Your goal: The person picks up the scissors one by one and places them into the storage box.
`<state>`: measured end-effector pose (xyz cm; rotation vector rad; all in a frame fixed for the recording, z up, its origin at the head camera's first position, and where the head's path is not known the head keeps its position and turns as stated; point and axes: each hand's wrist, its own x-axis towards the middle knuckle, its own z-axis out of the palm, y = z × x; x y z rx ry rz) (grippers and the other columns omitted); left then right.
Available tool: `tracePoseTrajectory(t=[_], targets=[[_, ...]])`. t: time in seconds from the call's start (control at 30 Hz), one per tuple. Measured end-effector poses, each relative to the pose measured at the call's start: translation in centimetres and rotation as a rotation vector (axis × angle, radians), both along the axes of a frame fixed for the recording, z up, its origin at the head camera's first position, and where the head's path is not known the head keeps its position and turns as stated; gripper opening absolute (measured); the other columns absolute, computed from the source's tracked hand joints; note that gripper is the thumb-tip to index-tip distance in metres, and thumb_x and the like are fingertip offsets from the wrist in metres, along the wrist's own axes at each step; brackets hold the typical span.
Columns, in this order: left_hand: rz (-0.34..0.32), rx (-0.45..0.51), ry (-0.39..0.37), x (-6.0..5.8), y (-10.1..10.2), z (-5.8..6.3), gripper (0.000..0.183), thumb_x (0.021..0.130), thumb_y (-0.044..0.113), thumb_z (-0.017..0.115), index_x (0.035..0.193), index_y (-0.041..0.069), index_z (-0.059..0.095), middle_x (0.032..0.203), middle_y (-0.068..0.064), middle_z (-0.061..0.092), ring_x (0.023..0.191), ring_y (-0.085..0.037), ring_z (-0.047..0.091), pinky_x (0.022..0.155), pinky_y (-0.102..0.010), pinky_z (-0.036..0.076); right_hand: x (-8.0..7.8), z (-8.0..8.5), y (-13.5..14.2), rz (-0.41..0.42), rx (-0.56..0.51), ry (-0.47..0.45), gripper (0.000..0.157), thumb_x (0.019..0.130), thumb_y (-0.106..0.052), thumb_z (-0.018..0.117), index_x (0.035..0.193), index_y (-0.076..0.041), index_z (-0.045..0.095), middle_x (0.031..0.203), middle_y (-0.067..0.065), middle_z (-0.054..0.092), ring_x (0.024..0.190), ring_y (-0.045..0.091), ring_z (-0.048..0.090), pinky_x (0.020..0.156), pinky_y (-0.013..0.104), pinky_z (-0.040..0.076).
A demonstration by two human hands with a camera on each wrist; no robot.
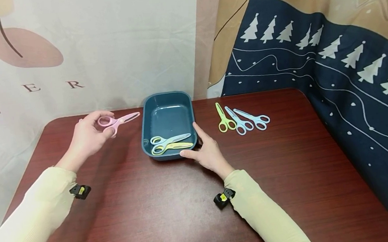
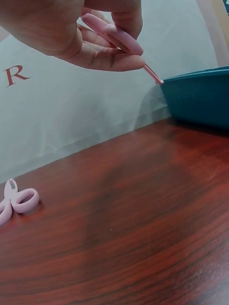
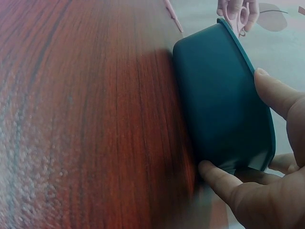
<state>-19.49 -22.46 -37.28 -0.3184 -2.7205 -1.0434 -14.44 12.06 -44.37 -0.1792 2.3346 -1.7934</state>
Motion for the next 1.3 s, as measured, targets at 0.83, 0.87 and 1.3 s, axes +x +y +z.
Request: tracePoseTrajectory(t=[0.83, 0.87, 1.3], targets=[[-0.053, 0.019, -0.030, -0.6, 2.4, 1.0, 0.038, 0.089, -0.001, 0.072, 0.126, 0.002, 0.065, 0.118, -0.021, 0.065, 0.098, -0.036, 0.057, 0.082, -0.044, 0.043, 0.1, 0.1, 0.0, 0.002, 0.020, 0.007, 0.100, 0.088, -0.012, 0.083, 0.166, -0.015, 0.020, 0.164, 0.017, 0.038, 0.148, 0.031, 0.042, 0.105, 0.048, 0.050], [-0.058, 0.019, -0.029, -0.6, 2.5, 1.0, 0.038, 0.089, -0.001, 0.072, 0.126, 0.002, 0.065, 0.117, -0.021, 0.065, 0.097, -0.035, 0.058, 0.082, -0.043, 0.043, 0.1, 0.1, 0.0, 0.003, 0.018, 0.009, 0.100, 0.088, -0.012, 0.083, 0.166, -0.015, 0.020, 0.164, 0.017, 0.037, 0.148, 0.032, 0.042, 0.106, 0.049, 0.049], [-0.103, 0.028, -0.050, -1.1, 3.8, 1.5, 0.039, 0.089, -0.004, 0.071, 0.127, 0.000, 0.065, 0.116, -0.022, 0.066, 0.098, -0.036, 0.058, 0.083, -0.044, 0.045, 0.1, 0.2, 0.0, -0.003, 0.029, -0.001, 0.100, 0.088, -0.013, 0.083, 0.166, -0.015, 0.020, 0.164, 0.016, 0.037, 0.148, 0.031, 0.041, 0.107, 0.047, 0.049]])
